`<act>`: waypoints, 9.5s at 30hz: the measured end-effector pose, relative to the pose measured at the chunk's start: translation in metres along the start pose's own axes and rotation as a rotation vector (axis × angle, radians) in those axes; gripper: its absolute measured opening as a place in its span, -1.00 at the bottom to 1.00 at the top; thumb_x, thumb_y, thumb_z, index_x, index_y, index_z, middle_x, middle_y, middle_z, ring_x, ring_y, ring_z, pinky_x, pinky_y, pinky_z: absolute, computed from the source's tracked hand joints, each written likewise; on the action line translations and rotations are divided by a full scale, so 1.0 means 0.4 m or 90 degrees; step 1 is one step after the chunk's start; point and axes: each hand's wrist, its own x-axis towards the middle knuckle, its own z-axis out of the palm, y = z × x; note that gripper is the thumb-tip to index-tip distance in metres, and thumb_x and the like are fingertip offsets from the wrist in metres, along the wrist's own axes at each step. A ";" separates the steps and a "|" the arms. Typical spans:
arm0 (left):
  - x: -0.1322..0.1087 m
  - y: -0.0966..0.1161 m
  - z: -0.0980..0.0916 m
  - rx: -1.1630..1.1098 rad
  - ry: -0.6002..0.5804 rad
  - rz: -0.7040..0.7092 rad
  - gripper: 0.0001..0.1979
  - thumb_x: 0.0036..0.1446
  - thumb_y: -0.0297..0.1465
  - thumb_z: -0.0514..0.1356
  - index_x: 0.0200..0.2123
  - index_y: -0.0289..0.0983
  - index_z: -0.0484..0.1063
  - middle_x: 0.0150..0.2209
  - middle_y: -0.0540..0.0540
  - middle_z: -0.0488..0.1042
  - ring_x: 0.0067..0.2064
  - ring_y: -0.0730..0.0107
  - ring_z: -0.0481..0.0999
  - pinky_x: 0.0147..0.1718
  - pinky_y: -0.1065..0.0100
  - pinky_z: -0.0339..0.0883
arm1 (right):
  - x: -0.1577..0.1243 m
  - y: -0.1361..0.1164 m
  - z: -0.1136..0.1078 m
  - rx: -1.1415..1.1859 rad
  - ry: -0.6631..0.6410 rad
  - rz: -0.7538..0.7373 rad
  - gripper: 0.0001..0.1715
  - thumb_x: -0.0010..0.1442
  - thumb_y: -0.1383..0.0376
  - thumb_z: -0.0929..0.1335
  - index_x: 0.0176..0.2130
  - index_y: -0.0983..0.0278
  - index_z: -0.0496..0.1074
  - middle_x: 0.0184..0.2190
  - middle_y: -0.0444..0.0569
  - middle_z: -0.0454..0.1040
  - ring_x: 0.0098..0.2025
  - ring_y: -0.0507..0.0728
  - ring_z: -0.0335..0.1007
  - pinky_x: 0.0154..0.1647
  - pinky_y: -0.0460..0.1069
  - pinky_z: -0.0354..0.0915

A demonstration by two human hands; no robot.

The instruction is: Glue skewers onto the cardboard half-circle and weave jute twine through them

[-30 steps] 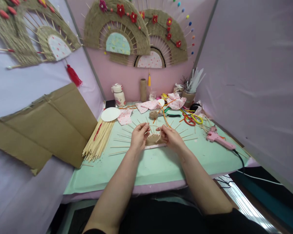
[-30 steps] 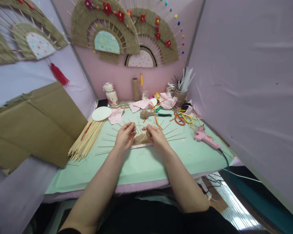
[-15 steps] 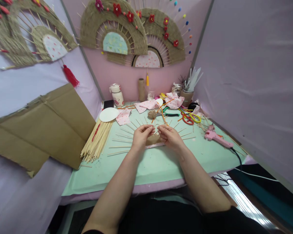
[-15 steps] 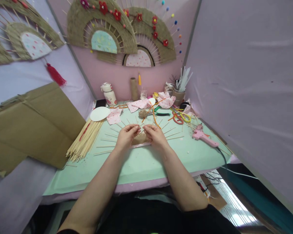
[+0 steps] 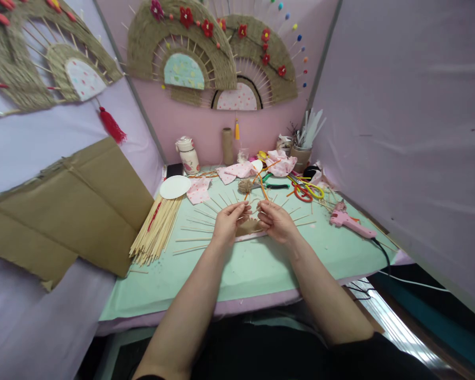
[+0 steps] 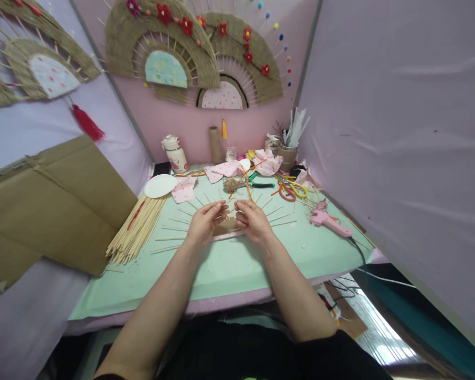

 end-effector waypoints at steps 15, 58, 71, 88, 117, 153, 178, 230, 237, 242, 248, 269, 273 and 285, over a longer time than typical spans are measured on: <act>0.007 -0.021 0.004 0.094 0.026 0.025 -0.81 -0.21 -0.41 0.40 -0.45 -0.34 0.55 -0.46 -0.11 0.56 -0.39 0.44 0.54 -0.29 0.41 0.37 | 0.016 0.011 -0.013 -0.028 0.099 -0.092 -0.63 -0.10 0.15 0.50 -0.38 0.24 0.31 -0.44 -0.24 0.33 -0.67 -0.17 -0.16 -0.72 -0.17 -0.18; 0.005 -0.016 -0.003 0.439 -0.008 0.241 -0.91 0.08 -0.39 0.16 -0.41 -0.29 0.39 -0.43 0.01 0.43 -0.36 0.46 0.39 -0.30 0.44 0.24 | 0.010 0.013 -0.011 -0.033 0.100 -0.065 -0.57 -0.21 0.24 0.57 -0.35 0.27 0.38 -0.62 -0.31 0.25 -0.68 -0.17 -0.13 -0.72 -0.20 -0.13; 0.000 -0.046 0.017 0.314 -0.053 0.043 -0.89 -0.08 -0.41 0.27 -0.47 -0.31 0.39 -0.55 0.03 0.41 -0.53 0.51 0.38 -0.49 0.47 0.23 | 0.029 0.038 -0.024 0.145 0.052 0.065 -0.50 -0.22 0.30 0.59 -0.44 0.26 0.25 -0.65 -0.35 0.25 -0.75 -0.22 -0.17 -0.83 -0.28 -0.14; 0.013 -0.068 0.015 0.147 -0.089 -0.098 -0.62 -0.26 -0.24 0.42 -0.38 -0.37 0.50 -0.57 -0.14 0.54 -0.53 0.35 0.52 -0.53 0.42 0.31 | 0.026 0.060 0.003 0.158 0.089 0.037 -0.57 -0.15 0.34 0.56 -0.41 0.25 0.28 -0.57 -0.25 0.39 -0.69 -0.14 0.15 -0.81 -0.28 -0.05; -0.012 0.003 -0.020 0.100 -0.259 -0.310 -0.69 -0.20 -0.31 0.46 -0.44 -0.35 0.46 -0.49 -0.01 0.44 -0.52 0.64 0.36 -0.49 0.53 0.20 | 0.000 -0.005 -0.046 -0.124 -0.109 0.070 -0.60 -0.14 0.10 0.55 -0.43 0.30 0.42 -0.77 -0.37 0.02 -0.71 -0.15 -0.21 -0.68 -0.19 -0.15; 0.020 0.007 -0.026 -0.087 0.047 -0.113 -0.79 -0.12 -0.46 0.41 -0.36 -0.34 0.51 -0.49 0.01 0.46 -0.49 0.63 0.41 -0.50 0.57 0.29 | 0.015 0.003 -0.027 -0.046 0.112 -0.144 -0.56 -0.18 0.02 0.56 -0.43 0.26 0.47 -0.56 -0.16 0.43 -0.54 -0.09 0.28 -0.50 -0.18 0.26; 0.026 -0.003 -0.001 -0.038 0.069 0.116 -0.75 -0.31 -0.45 0.44 -0.43 -0.33 0.59 -0.41 -0.04 0.55 -0.43 0.61 0.37 -0.38 0.49 0.24 | 0.005 0.036 -0.021 -0.208 0.064 -0.087 -0.68 -0.10 0.10 0.53 -0.39 0.26 0.54 -0.45 -0.04 0.59 -0.45 0.04 0.49 -0.38 -0.08 0.30; 0.023 0.006 -0.027 -0.265 0.016 -0.055 -0.90 0.06 -0.50 0.31 -0.38 -0.30 0.42 -0.47 0.04 0.45 -0.41 0.60 0.49 -0.25 0.45 0.41 | -0.005 0.030 -0.009 -0.343 0.049 -0.050 -0.53 -0.12 -0.06 0.47 -0.58 0.27 0.38 -0.66 -0.18 0.29 -0.61 -0.03 0.07 -0.57 -0.07 0.01; 0.021 -0.009 -0.010 -0.171 0.038 0.051 -0.78 -0.10 -0.45 0.41 -0.40 -0.31 0.42 -0.40 0.07 0.43 -0.52 0.72 0.34 -0.32 0.49 0.37 | -0.001 0.026 -0.018 -0.471 0.272 -0.280 -0.56 0.06 -0.04 0.38 -0.55 0.23 0.28 -0.62 -0.17 0.25 -0.52 0.02 0.12 -0.47 -0.04 0.13; 0.011 -0.022 0.009 -0.099 0.001 0.059 -0.75 -0.19 -0.40 0.44 -0.43 -0.31 0.45 -0.45 0.08 0.42 -0.51 0.68 0.35 -0.37 0.50 0.34 | -0.010 0.033 0.008 -0.527 0.064 -0.342 -0.81 0.10 0.14 0.38 -0.37 0.21 0.48 -0.36 -0.05 0.44 -0.32 0.09 0.33 -0.30 -0.02 0.24; -0.001 -0.027 0.026 -0.027 0.022 0.040 -0.76 -0.20 -0.40 0.42 -0.45 -0.32 0.46 -0.54 0.04 0.43 -0.52 0.61 0.36 -0.46 0.51 0.27 | -0.011 0.036 0.015 -0.514 0.040 -0.302 -0.82 0.08 0.19 0.38 -0.48 0.22 0.48 -0.43 -0.06 0.47 -0.34 0.09 0.35 -0.24 0.00 0.25; 0.018 -0.060 0.004 0.195 0.002 0.035 -0.71 -0.08 -0.24 0.34 -0.57 -0.29 0.34 -0.64 0.10 0.21 -0.58 0.58 0.17 -0.61 0.50 0.03 | 0.010 0.060 -0.012 -0.661 0.112 -0.341 -0.86 0.15 0.24 0.24 -0.40 0.22 0.31 -0.38 -0.04 0.38 -0.31 0.11 0.29 -0.24 0.00 0.21; 0.016 -0.057 0.007 0.223 -0.008 0.042 -0.69 -0.07 -0.23 0.31 -0.60 -0.26 0.28 -0.66 0.11 0.15 -0.58 0.56 0.16 -0.61 0.51 0.03 | 0.006 0.067 -0.006 -0.723 0.136 -0.371 -0.89 0.15 0.25 0.23 -0.40 0.21 0.27 -0.38 -0.02 0.36 -0.28 0.15 0.28 -0.20 0.03 0.21; -0.014 -0.021 0.025 0.251 -0.027 0.045 -0.75 -0.04 -0.32 0.22 -0.61 -0.28 0.21 -0.66 0.13 0.07 -0.61 0.61 0.01 -0.65 0.52 -0.17 | 0.012 -0.032 -0.053 -0.682 0.410 -0.443 -0.94 0.08 0.32 0.22 -0.44 0.21 0.21 -0.47 -0.08 0.30 -0.38 0.11 0.19 -0.27 0.03 0.15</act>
